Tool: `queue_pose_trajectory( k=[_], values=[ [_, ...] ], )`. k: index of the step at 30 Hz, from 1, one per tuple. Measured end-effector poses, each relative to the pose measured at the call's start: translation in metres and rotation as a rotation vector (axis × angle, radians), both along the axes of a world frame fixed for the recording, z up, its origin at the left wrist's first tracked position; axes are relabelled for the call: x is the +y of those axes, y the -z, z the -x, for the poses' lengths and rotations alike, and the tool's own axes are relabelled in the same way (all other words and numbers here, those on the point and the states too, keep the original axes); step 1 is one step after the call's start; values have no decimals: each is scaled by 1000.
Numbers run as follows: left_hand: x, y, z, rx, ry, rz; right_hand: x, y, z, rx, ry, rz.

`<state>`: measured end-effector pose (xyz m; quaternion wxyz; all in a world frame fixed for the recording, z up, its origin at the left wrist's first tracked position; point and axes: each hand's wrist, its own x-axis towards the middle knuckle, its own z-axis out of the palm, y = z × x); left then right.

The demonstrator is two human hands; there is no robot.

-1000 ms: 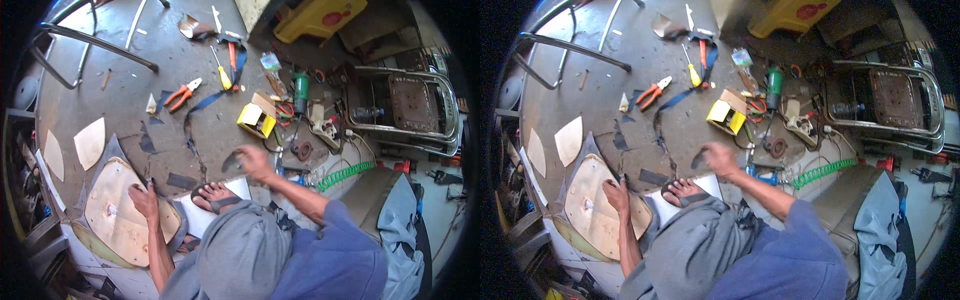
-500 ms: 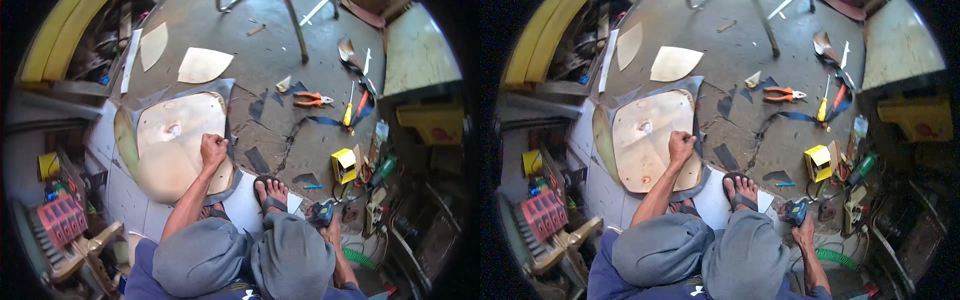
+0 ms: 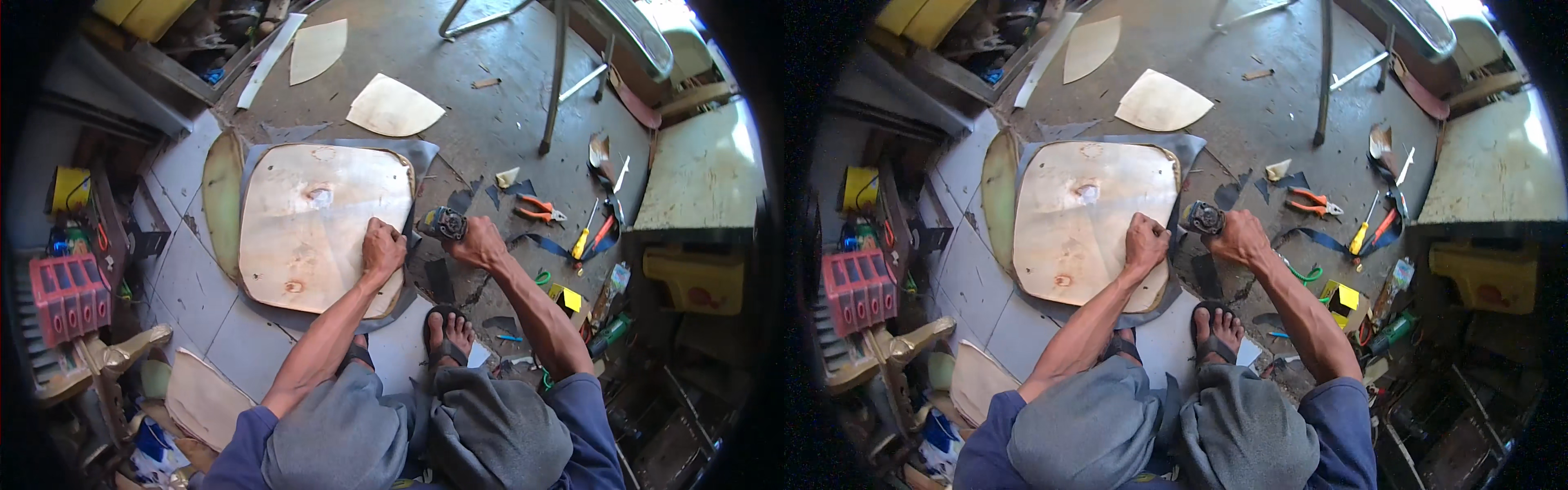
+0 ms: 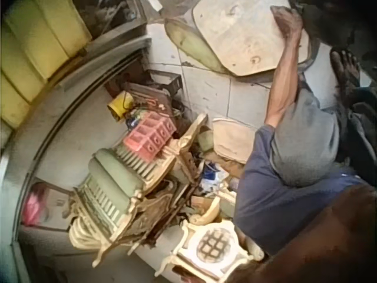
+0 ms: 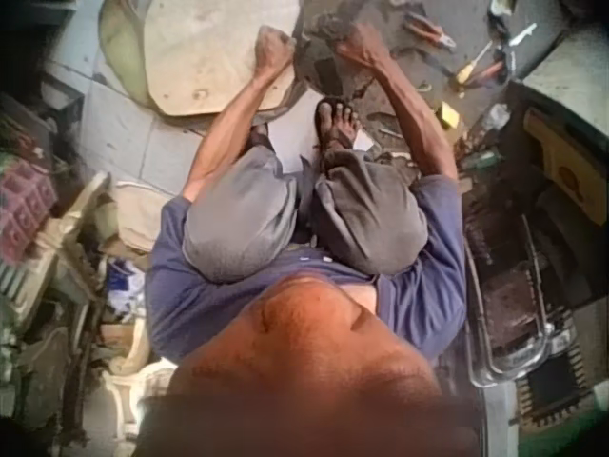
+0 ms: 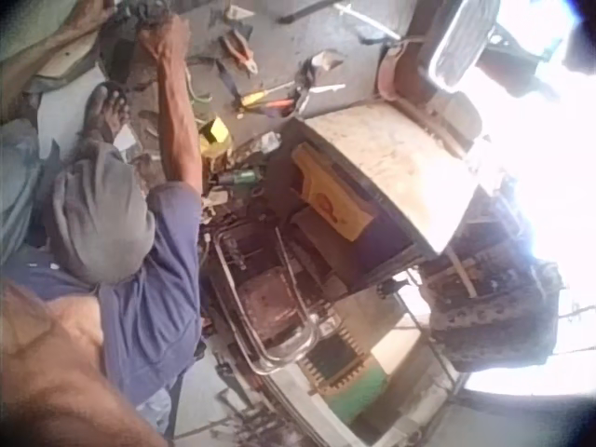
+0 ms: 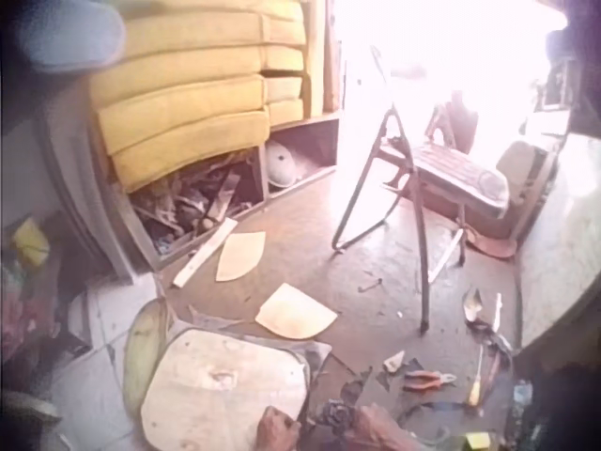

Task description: The person reupholsters a chair seat by stretching a black fabric cover over a padded wooden board and securing it with a pneumatic stapler.

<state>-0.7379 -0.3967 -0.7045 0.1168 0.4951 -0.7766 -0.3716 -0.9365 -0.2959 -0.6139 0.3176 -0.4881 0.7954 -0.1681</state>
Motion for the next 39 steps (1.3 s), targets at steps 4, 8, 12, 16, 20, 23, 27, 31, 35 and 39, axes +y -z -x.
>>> queue_pose_trajectory(
  k=[4,8,12,16,20,23,27,31,35,39],
  values=[
    [1,-2,-2,34,-18,-64,-18,8,-11,10,-36,-77],
    [1,2,-3,39,38,27,-31,11,-20,35,-100,-116],
    [3,1,-4,47,2,-25,-38,6,-26,50,-84,-142],
    [4,-6,-5,76,17,-50,-26,18,-22,78,-34,-136],
    [10,-12,-14,48,56,-61,-10,17,-25,-29,-26,-121],
    [16,-8,-25,66,56,-23,-4,24,-29,-11,-68,-112],
    [9,-10,-40,148,13,-50,-3,16,-39,10,-80,-120],
    [-43,-23,-75,168,-181,267,26,19,-28,-38,113,-37],
    [-145,-27,-171,-222,-551,640,69,-4,-20,168,174,-142],
    [-201,-7,-269,-338,-688,112,121,22,-19,181,264,14]
  ],
)
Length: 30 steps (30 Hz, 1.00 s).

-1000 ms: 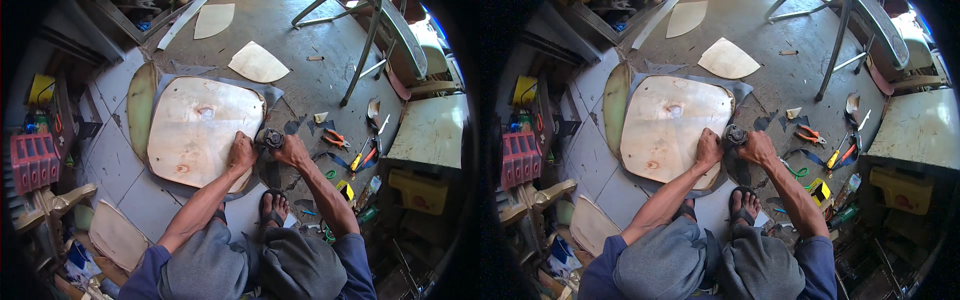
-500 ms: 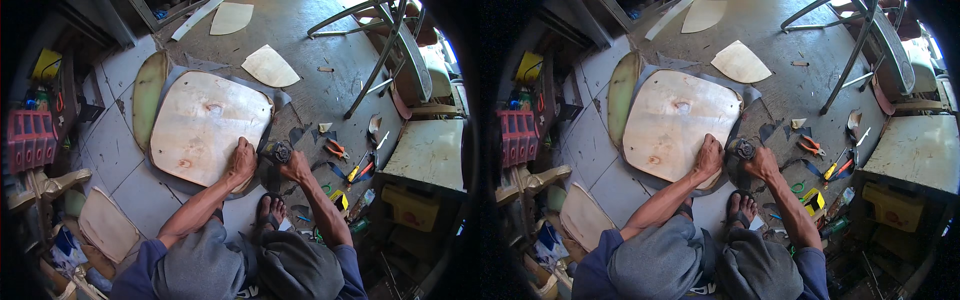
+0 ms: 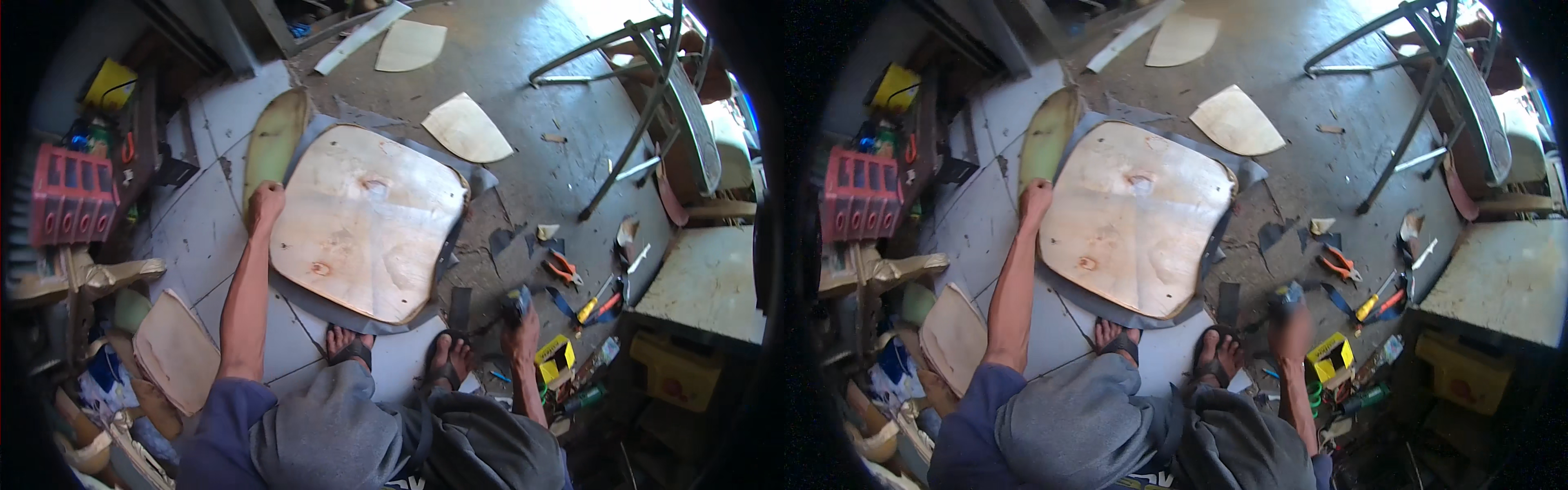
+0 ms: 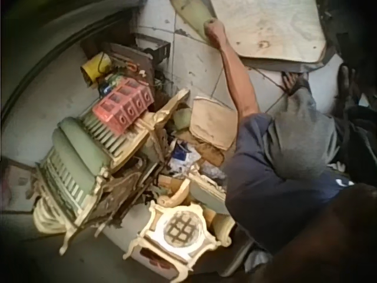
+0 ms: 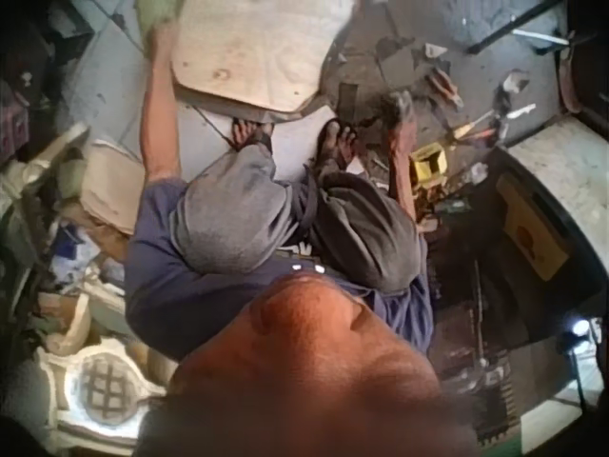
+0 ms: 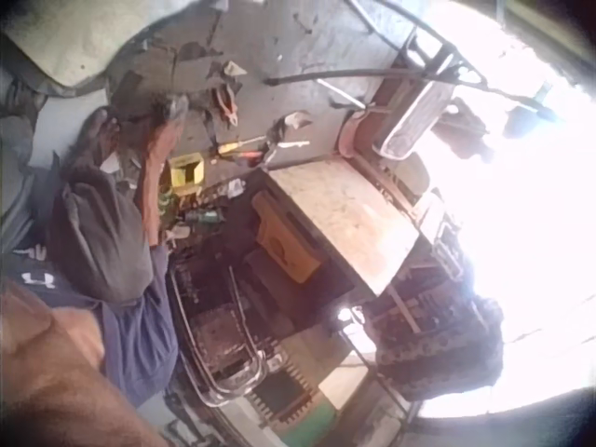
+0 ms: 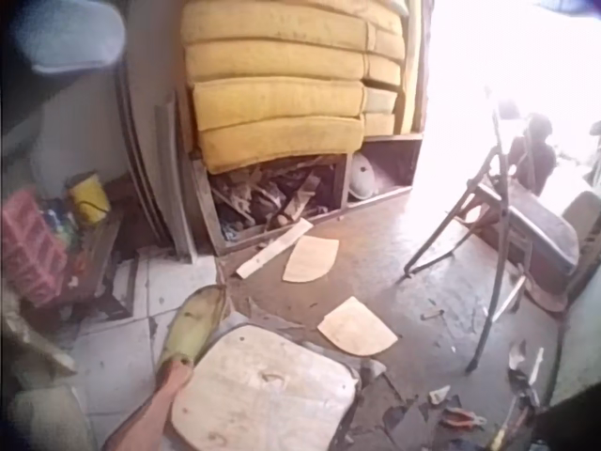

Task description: The person reupholsters a chair seat by stretching a black fabric cover over a padded wooden board and securing it with a pneumatic stapler.

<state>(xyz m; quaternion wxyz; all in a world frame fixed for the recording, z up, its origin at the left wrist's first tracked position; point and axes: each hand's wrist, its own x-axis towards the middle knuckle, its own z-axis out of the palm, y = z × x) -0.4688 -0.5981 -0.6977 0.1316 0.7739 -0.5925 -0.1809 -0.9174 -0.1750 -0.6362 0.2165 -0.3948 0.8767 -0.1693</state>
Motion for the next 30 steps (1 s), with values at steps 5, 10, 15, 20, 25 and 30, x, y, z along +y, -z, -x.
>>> queue_pose_trajectory(
  k=[5,10,15,20,25,30],
  values=[
    [-16,3,14,-45,154,-171,74,37,3,268,-24,-284],
    [-27,-1,22,-101,127,-264,56,14,-7,262,-20,-412],
    [-31,8,-6,17,102,-208,12,-13,-5,185,-137,-196],
    [-14,-51,100,149,312,352,-53,-69,-9,59,-248,80],
    [27,-211,172,234,741,687,-149,-190,-15,122,-475,538],
    [82,-322,219,329,1354,785,-201,-312,-11,368,-749,693]
  ],
)
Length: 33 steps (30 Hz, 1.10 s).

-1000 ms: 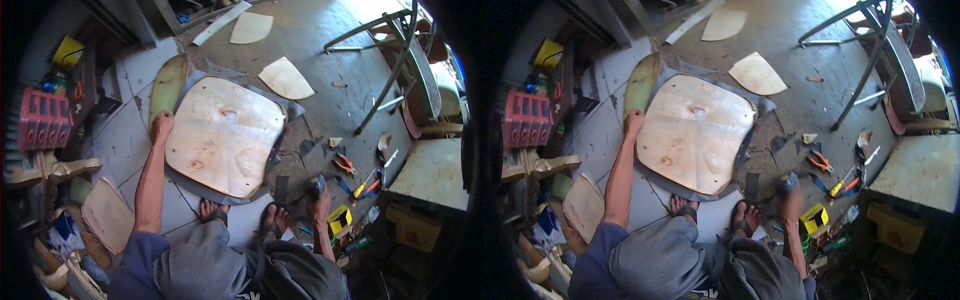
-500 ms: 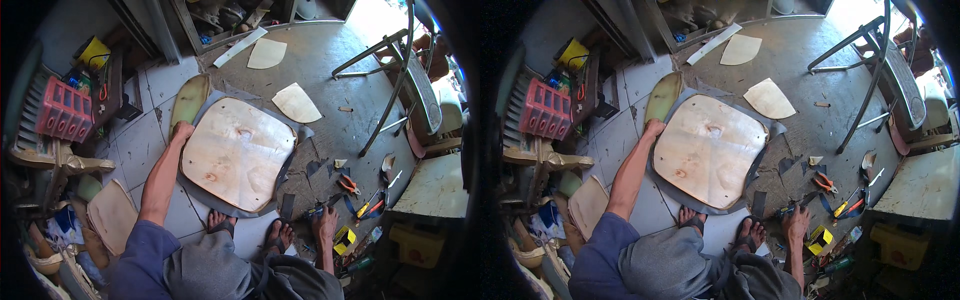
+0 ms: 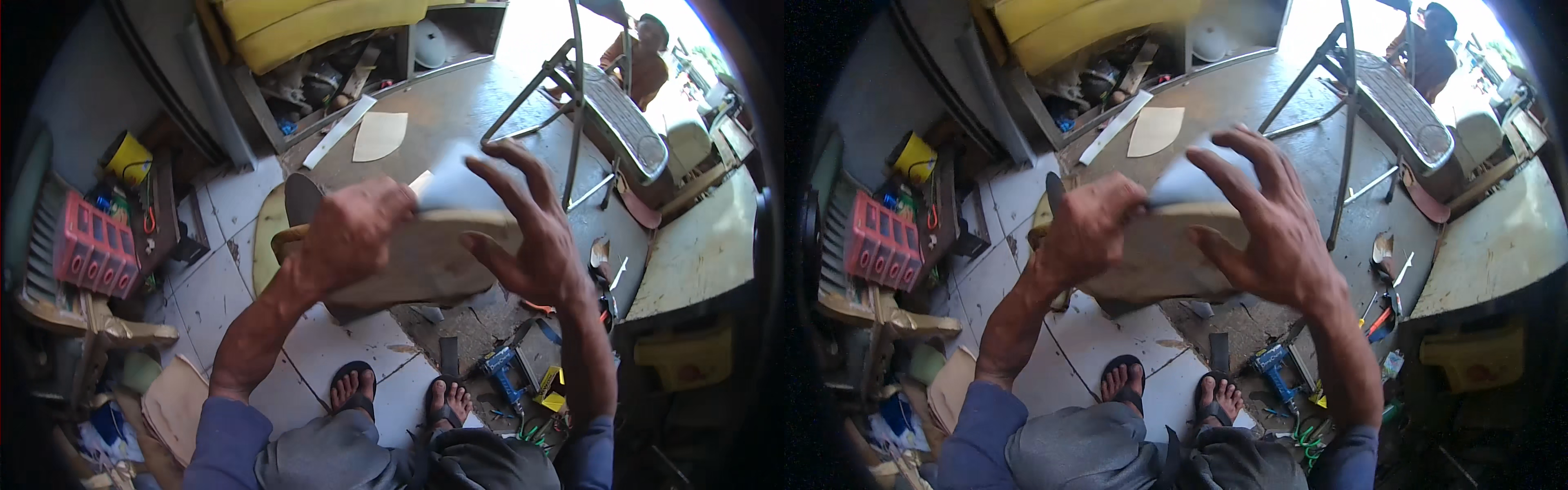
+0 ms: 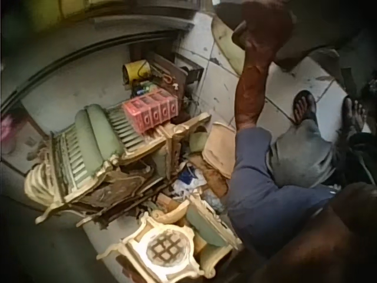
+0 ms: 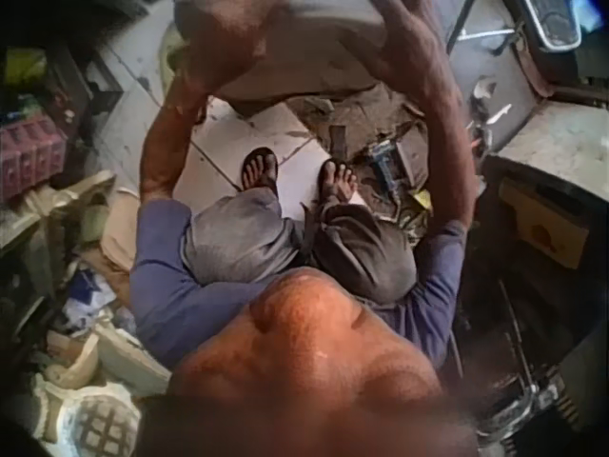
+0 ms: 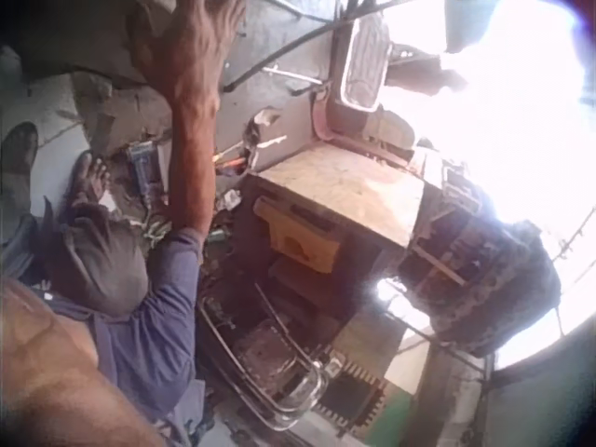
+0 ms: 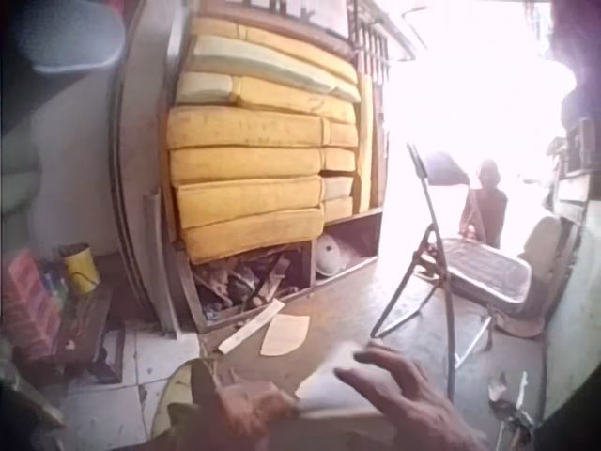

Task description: The person reupholsters a chair seat by stretching a black fabric cover over a padded wooden board and securing it with a pneumatic stapler.

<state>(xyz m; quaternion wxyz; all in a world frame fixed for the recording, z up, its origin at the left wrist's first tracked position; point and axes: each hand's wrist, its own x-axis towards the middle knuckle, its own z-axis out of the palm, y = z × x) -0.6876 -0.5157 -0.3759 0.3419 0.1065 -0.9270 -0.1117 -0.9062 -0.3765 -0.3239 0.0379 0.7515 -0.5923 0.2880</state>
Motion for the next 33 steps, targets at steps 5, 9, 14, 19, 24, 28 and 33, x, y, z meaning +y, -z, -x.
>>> queue_pose_trajectory(
  k=[5,9,14,19,24,28,33],
  values=[
    [27,-20,16,-90,188,89,-26,9,38,-71,-288,-588],
    [20,-12,19,-154,181,-14,-15,15,41,-192,-118,-927],
    [-1,-27,20,-372,175,-142,-11,12,42,-105,2,-857],
    [-60,-45,6,-649,241,-493,-12,22,57,-307,6,-801],
    [-73,-51,8,-919,241,-623,-18,18,48,-223,37,-710],
    [-86,-34,5,-898,259,-740,-25,18,36,-226,80,-681],
    [-73,-32,6,-728,192,-831,-17,59,35,-238,71,-360]
  ],
)
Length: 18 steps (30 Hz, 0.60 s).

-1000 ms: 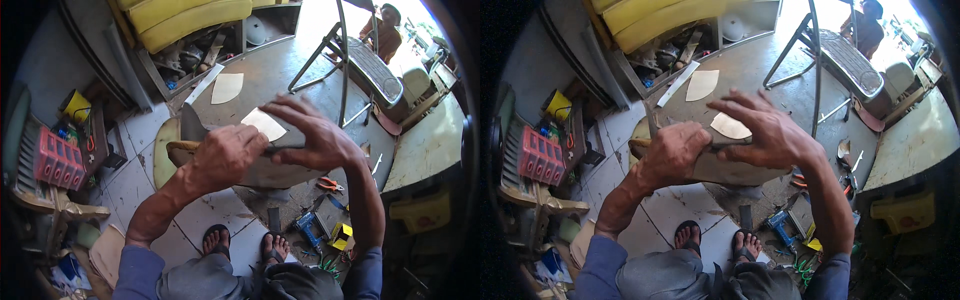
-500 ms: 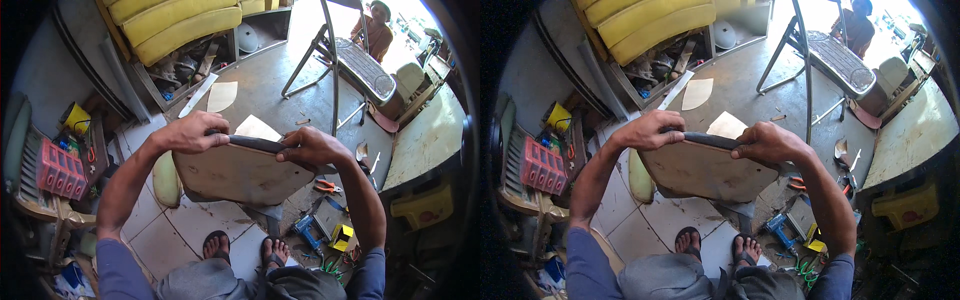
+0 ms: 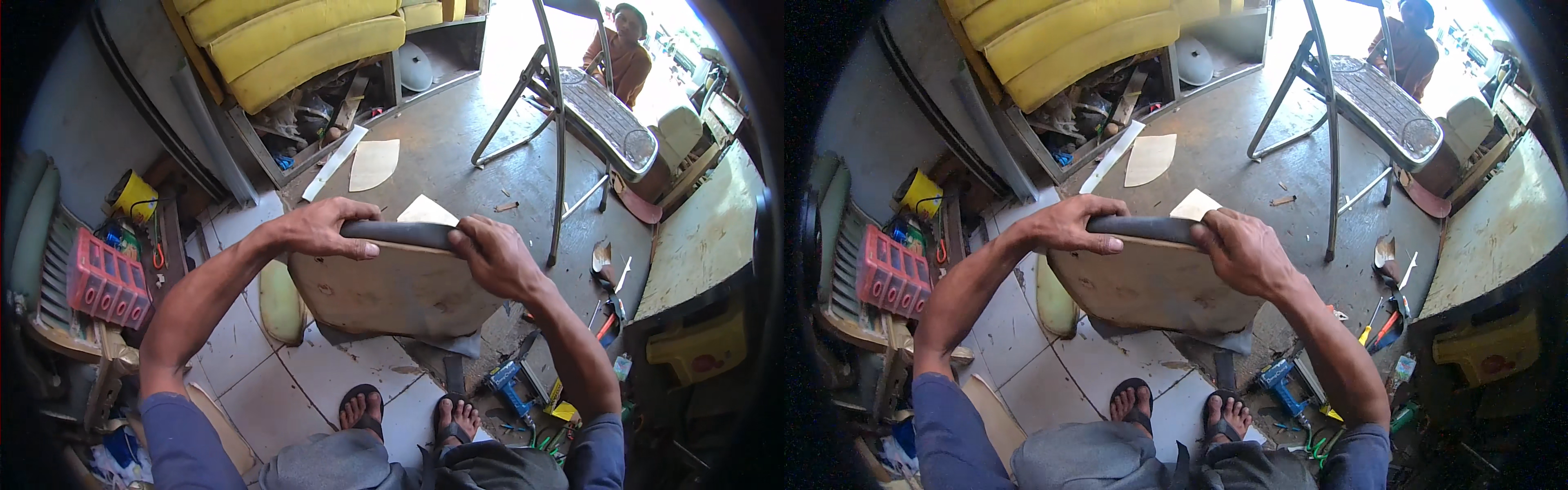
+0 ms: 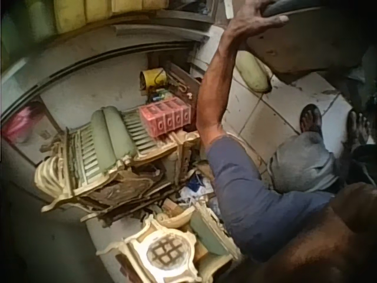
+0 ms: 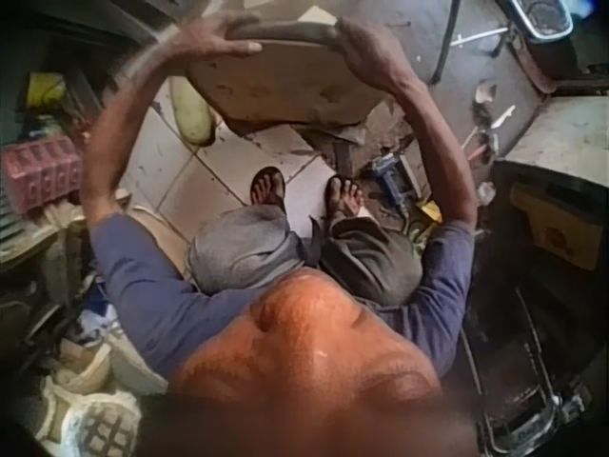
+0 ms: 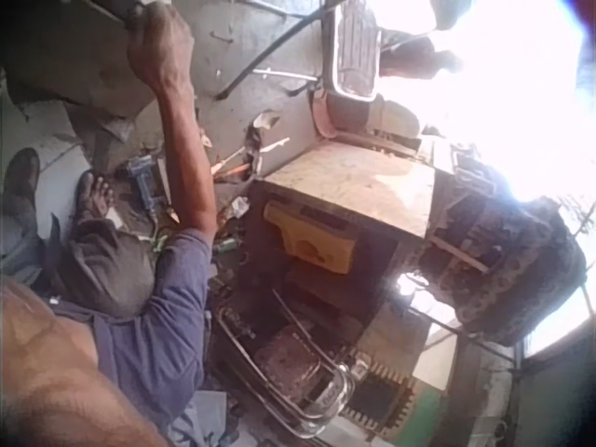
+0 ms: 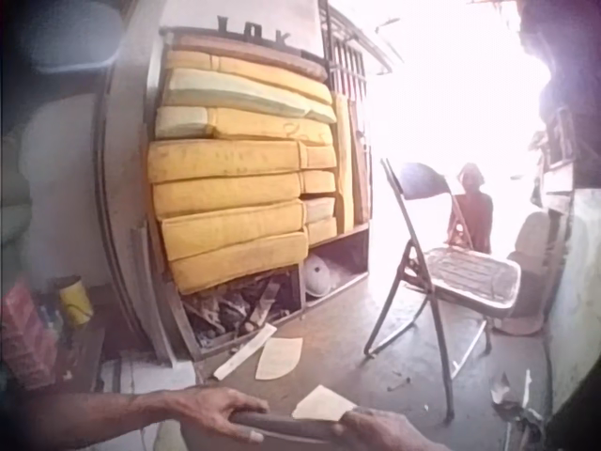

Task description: The person reupholsters a chair seat by stretching a black fabric cover over a padded wooden board and securing it with a pneumatic stapler.

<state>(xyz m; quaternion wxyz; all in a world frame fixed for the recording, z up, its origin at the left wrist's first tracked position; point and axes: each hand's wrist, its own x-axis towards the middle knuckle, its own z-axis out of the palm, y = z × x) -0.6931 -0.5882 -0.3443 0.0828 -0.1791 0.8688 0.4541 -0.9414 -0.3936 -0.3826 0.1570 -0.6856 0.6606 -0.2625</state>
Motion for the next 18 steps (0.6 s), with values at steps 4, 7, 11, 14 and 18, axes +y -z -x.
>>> queue_pose_trajectory(
  k=[4,7,11,14,18],
  values=[
    [3,6,-3,83,-16,33,2,-1,-3,-89,-54,57],
    [2,5,5,61,-73,48,-4,5,6,-192,-37,85],
    [11,24,14,468,-156,308,-19,19,12,-232,49,238],
    [4,37,11,609,-166,437,-25,27,15,-211,50,319],
    [13,42,4,743,-27,778,-12,28,23,-193,-9,348]
  ],
)
